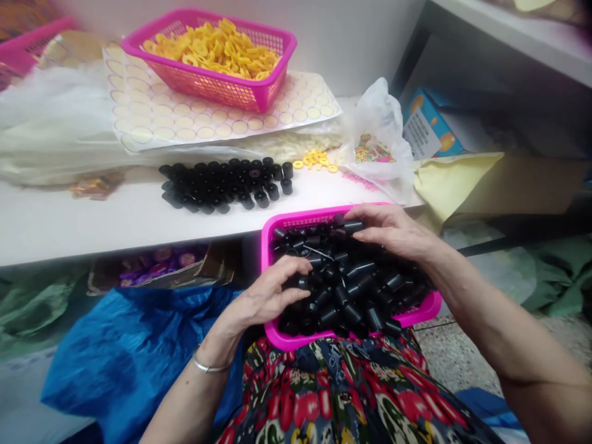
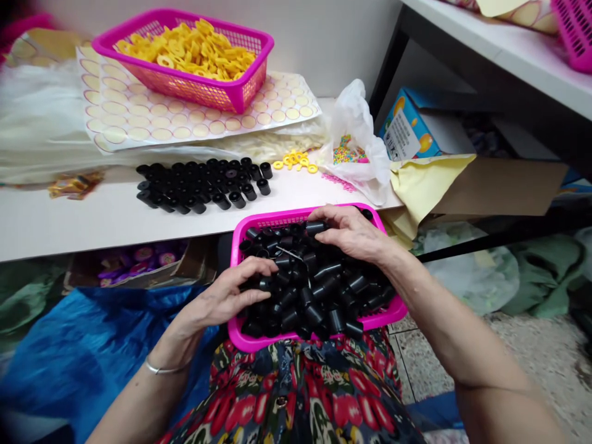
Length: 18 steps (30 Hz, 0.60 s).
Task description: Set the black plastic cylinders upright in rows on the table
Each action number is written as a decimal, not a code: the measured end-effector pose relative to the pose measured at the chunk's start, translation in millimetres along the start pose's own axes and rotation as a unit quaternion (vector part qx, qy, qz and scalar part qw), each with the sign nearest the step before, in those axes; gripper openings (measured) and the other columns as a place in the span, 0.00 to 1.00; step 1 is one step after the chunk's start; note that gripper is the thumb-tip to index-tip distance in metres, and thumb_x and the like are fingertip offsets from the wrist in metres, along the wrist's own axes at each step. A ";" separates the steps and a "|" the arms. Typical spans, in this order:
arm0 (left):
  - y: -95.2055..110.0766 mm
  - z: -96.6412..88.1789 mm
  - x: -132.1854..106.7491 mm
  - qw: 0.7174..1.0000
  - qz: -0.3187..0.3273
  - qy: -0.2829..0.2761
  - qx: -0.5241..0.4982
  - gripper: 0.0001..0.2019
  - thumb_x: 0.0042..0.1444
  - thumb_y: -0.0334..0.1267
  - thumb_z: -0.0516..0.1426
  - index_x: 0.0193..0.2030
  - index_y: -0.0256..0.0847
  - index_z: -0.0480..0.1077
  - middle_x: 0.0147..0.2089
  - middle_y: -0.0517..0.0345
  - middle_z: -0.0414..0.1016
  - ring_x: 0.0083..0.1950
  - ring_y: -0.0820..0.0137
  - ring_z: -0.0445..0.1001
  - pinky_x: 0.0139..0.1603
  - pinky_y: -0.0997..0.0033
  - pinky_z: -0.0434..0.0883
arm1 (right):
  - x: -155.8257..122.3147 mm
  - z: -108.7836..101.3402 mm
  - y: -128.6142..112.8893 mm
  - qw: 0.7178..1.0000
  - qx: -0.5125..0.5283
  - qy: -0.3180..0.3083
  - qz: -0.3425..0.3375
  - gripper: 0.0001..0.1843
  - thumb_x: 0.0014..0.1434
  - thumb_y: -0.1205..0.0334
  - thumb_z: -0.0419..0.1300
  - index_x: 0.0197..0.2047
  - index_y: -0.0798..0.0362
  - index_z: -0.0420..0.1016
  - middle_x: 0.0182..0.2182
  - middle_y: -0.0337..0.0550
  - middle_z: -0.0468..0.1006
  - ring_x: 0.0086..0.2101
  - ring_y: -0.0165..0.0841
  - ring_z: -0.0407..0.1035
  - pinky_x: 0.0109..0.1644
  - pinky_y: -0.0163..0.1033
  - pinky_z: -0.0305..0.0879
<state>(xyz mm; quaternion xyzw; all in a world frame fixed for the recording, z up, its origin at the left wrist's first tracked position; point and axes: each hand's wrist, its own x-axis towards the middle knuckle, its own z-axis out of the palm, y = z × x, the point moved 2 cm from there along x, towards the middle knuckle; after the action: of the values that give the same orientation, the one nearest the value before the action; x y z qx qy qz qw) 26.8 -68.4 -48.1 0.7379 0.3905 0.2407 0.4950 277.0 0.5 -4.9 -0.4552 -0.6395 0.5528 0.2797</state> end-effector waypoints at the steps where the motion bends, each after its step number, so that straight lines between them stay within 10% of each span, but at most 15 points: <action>1: -0.9 -0.3 0.3 0.999 -0.013 0.024 -0.042 0.12 0.55 0.38 0.59 0.46 0.40 0.67 0.50 0.50 0.70 0.52 0.65 0.67 0.54 0.64 0.65 | 1.5 0.0 1.8 0.999 -0.037 -0.011 -0.003 0.18 0.49 0.69 0.60 0.46 0.52 0.74 0.38 0.40 0.77 0.38 0.33 0.70 0.43 0.40 0.66; 6: -2.0 -1.9 5.8 0.946 -0.070 0.143 -0.284 0.15 0.49 0.35 0.63 0.44 0.39 0.70 0.43 0.53 0.74 0.45 0.68 0.72 0.47 0.69 0.69 | 8.0 -1.0 4.8 0.997 -0.070 0.007 -0.013 0.18 0.48 0.70 0.61 0.44 0.52 0.75 0.39 0.40 0.76 0.39 0.34 0.70 0.43 0.41 0.67; 12: 1.5 -19.0 43.0 0.859 -0.134 0.155 -0.470 0.09 0.46 0.36 0.61 0.36 0.36 0.71 0.39 0.51 0.74 0.39 0.67 0.73 0.37 0.67 0.72 | 5.9 -18.9 -4.2 0.968 0.228 0.101 0.027 0.21 0.41 0.69 0.67 0.42 0.51 0.74 0.36 0.37 0.75 0.31 0.29 0.73 0.39 0.39 0.73; 18: -22.8 -19.0 101.3 0.986 -0.091 0.134 -0.043 0.10 0.41 0.28 0.57 0.32 0.38 0.73 0.31 0.59 0.70 0.32 0.70 0.68 0.34 0.71 0.68 | -1.1 -18.5 1.5 0.960 0.245 0.135 0.031 0.17 0.42 0.66 0.69 0.37 0.52 0.72 0.29 0.35 0.75 0.30 0.28 0.72 0.38 0.37 0.71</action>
<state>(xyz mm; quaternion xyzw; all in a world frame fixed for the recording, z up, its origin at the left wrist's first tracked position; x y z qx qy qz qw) 63.6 29.1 -64.7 0.6381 0.5080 0.3077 0.4899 293.8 7.9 -1.9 -0.4629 -0.4262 0.6343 0.4491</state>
